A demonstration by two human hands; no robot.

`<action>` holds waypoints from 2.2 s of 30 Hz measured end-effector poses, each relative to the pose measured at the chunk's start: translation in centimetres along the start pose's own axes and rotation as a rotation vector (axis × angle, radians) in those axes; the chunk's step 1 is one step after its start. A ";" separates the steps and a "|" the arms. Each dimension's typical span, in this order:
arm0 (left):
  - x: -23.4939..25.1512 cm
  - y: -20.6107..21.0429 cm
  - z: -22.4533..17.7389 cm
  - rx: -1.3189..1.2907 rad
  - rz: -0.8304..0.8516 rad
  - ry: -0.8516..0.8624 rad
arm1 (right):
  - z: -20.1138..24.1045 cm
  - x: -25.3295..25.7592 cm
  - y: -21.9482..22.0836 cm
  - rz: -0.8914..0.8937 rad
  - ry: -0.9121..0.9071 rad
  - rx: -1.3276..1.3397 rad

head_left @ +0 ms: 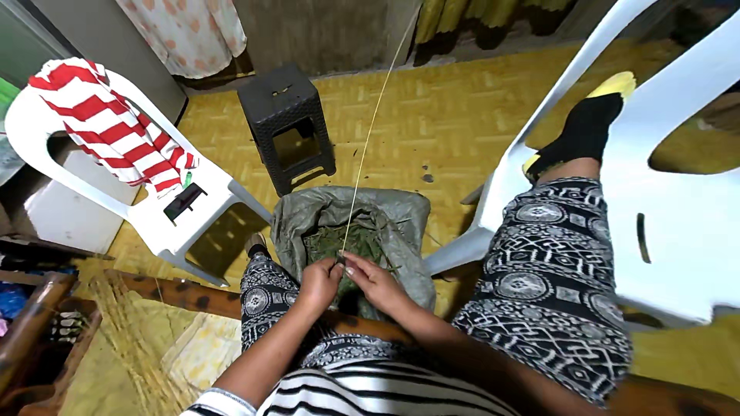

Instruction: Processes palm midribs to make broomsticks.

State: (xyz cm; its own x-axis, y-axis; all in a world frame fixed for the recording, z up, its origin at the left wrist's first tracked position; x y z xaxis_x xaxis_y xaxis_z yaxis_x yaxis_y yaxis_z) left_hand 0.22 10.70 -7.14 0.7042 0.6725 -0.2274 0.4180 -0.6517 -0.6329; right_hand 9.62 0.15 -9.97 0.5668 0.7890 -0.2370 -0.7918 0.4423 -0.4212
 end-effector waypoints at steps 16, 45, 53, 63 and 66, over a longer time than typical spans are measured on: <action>-2.1 -0.4 0.5 0.070 -0.011 0.136 | 0.4 1.3 -0.9 -0.169 0.154 0.335; -5.6 -1.1 5.6 0.108 0.032 0.178 | 2.2 3.2 -4.2 -0.257 0.262 0.710; -6.7 -1.6 6.3 0.125 0.005 0.215 | 3.3 2.6 -3.8 -0.230 0.100 0.408; -9.4 -3.2 7.6 0.217 -0.064 0.239 | 4.0 2.5 -4.9 -0.306 0.127 0.553; -10.4 -3.6 8.4 0.250 -0.091 0.254 | 4.7 2.3 -5.8 -0.326 0.141 0.602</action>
State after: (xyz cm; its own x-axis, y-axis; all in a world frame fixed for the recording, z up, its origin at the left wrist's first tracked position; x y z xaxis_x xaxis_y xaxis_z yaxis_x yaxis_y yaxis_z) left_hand -13.44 9.02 -8.75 0.8039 0.5947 0.0090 0.3540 -0.4662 -0.8108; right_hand 14.42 1.44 -3.93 0.7887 0.5312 -0.3095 -0.5417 0.8385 0.0588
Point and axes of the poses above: each hand's wrist, its own x-axis towards the middle knuckle, its own y-axis out of the palm, z = x × y, the point moved 5 cm from there along x, towards the middle knuckle, and after that the axes turned 12 degrees about -z, right-handed, at the moved point
